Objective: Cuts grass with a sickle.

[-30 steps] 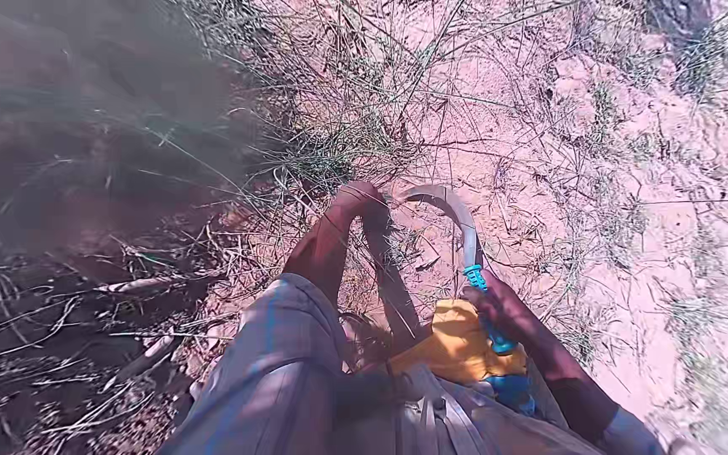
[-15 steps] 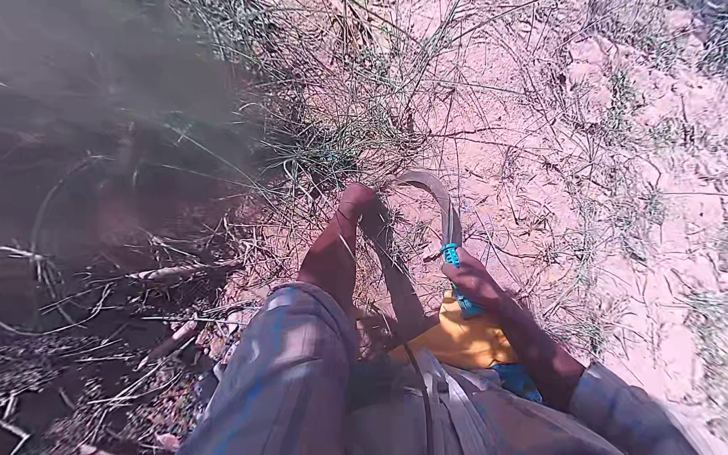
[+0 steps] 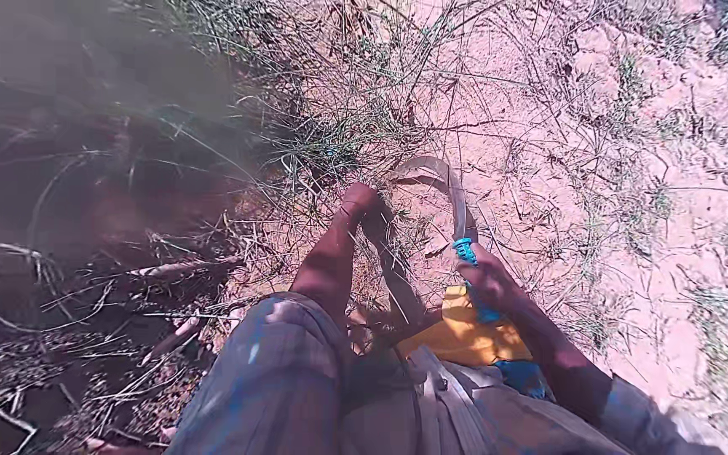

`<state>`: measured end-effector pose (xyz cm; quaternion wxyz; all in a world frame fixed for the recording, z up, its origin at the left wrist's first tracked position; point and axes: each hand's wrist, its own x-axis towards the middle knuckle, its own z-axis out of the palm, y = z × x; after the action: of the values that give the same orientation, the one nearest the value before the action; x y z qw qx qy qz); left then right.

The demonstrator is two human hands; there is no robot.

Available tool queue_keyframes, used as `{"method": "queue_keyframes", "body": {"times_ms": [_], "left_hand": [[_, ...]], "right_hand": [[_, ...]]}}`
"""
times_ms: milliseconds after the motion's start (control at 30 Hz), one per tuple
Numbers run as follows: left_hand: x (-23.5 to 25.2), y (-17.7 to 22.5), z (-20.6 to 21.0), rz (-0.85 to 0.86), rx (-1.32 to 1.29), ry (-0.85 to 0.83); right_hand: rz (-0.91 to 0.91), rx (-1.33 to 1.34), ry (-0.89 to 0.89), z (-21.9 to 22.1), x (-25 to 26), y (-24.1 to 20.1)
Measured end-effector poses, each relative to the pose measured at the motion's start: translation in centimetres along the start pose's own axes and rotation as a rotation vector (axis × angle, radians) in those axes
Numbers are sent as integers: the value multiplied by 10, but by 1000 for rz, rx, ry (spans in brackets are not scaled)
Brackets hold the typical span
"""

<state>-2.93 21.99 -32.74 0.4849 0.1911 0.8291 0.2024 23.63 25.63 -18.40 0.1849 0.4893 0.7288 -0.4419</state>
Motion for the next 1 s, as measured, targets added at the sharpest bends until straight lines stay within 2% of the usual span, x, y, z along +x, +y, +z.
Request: {"method": "queue_keyframes", "body": {"times_ms": [67,167,267,367,433,500,600,700,800,867,933,1000], "left_hand": [[-5,10,-1,38,184,30],[-12,34,-9,128,400,65],[-5,44,-19,161,484,103],[-10,57,-71,113,512,248],[-15,50,-110,114,576,319],[-29,38,-126,87,707,270],[-40,6,-111,44,901,147],[-60,-5,-73,145,987,109],[-97,22,-19,402,800,157],[-108,37,19,514,624,153],[-107,48,50,494,533,113],[-104,52,71,374,524,38]], "right_hand": [[58,-2,-68,19,30,-7],[53,27,-87,36,28,2],[103,210,-103,16,-15,16],[165,244,-128,-13,-76,33],[205,264,-66,-17,-101,52],[190,301,55,-12,-106,69],[24,329,232,-2,-95,79],[-19,279,206,-10,-78,75],[68,133,130,-27,-81,61],[82,110,102,-31,-91,62],[52,154,124,-29,-101,66],[25,259,183,-23,-111,67]]}}
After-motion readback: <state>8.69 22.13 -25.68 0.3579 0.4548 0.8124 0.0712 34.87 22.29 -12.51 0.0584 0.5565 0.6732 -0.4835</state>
